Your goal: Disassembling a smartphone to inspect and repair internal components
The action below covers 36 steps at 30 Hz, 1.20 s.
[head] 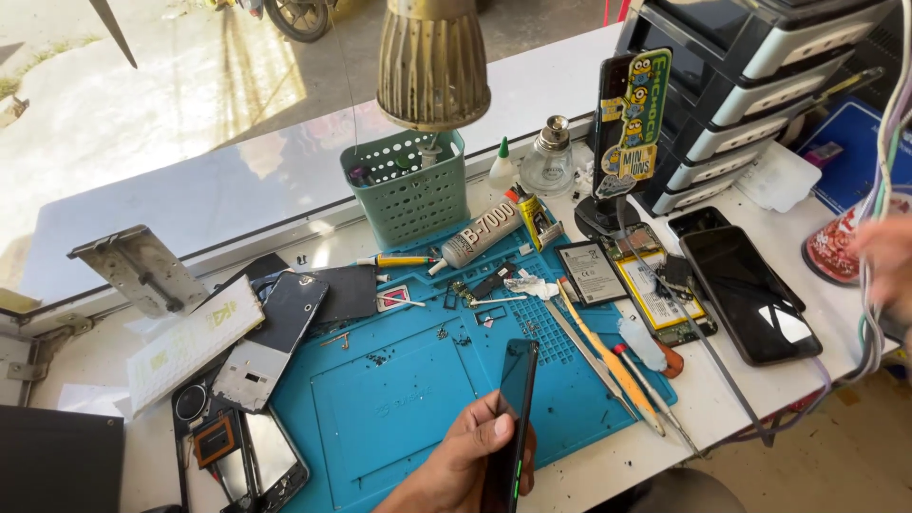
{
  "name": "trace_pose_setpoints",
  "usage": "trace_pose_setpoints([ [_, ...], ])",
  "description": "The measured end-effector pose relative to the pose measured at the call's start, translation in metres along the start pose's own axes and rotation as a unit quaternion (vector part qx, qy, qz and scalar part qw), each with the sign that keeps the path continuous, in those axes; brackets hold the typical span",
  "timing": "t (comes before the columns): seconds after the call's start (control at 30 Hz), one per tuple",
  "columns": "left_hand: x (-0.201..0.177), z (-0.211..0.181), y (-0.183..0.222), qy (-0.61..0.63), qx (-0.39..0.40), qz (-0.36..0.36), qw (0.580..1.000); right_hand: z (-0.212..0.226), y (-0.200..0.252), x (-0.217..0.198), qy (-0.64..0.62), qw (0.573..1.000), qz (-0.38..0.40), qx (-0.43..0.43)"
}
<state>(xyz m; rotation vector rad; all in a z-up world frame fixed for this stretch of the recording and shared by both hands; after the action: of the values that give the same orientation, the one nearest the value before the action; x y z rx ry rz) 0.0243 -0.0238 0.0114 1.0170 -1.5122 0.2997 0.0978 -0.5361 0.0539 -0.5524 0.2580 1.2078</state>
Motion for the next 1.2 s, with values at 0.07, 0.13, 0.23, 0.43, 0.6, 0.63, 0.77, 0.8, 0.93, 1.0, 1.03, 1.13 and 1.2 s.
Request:
trace_pose_setpoints([
  [0.07,-0.004,-0.002,0.0,0.003,0.012,0.013,1.0,0.117,0.075,0.085,-0.024,1.0,0.002,-0.004],
  [0.13,-0.006,-0.004,0.002,-0.006,0.021,0.019,1.0,0.174,0.118,0.13,-0.06,0.996,0.011,0.062],
  [0.23,-0.003,-0.008,0.006,-0.018,0.038,0.033,0.999,0.188,0.164,0.185,-0.117,0.982,0.067,0.135],
  [0.43,0.005,-0.012,0.009,-0.034,0.064,0.079,0.994,0.216,0.19,0.226,-0.169,0.959,0.199,0.109],
  [0.6,0.002,-0.009,0.013,-0.042,0.067,0.074,0.994,0.221,0.203,0.235,-0.236,0.933,0.232,0.139],
  [0.63,0.003,-0.009,0.013,-0.051,0.076,0.07,0.993,0.217,0.205,0.239,-0.259,0.924,0.234,0.154],
  [0.77,0.01,-0.011,0.016,-0.08,0.107,0.076,0.988,0.204,0.214,0.252,-0.336,0.888,0.235,0.208],
  [0.8,0.01,-0.01,0.016,-0.078,0.105,0.075,0.989,0.205,0.215,0.252,-0.335,0.888,0.235,0.211],
  [0.93,0.014,-0.01,0.018,-0.074,0.108,0.097,0.987,0.204,0.222,0.255,-0.334,0.885,0.228,0.231],
  [1.0,0.016,-0.01,0.018,-0.076,0.111,0.104,0.985,0.201,0.225,0.256,-0.336,0.887,0.219,0.227],
  [1.03,0.015,-0.01,0.018,-0.076,0.111,0.099,0.986,0.199,0.225,0.256,-0.329,0.894,0.207,0.223],
  [1.13,0.014,-0.008,0.017,-0.078,0.11,0.096,0.986,0.194,0.226,0.254,-0.307,0.907,0.187,0.221],
  [1.2,0.014,-0.008,0.017,-0.079,0.109,0.097,0.986,0.194,0.225,0.252,-0.292,0.913,0.18,0.223],
])
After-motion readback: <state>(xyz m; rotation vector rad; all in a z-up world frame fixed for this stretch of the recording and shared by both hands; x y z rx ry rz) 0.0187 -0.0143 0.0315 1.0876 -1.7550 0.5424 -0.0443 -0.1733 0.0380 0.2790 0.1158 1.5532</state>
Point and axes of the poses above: each hand's wrist, its own y-axis away from the middle knuckle, its own x-axis out of the palm, z = x × y, the point moved 4 cm from there along -y, towards the middle knuckle, and after that the axes turned 15 degrees about y, right-handed, at the moved point
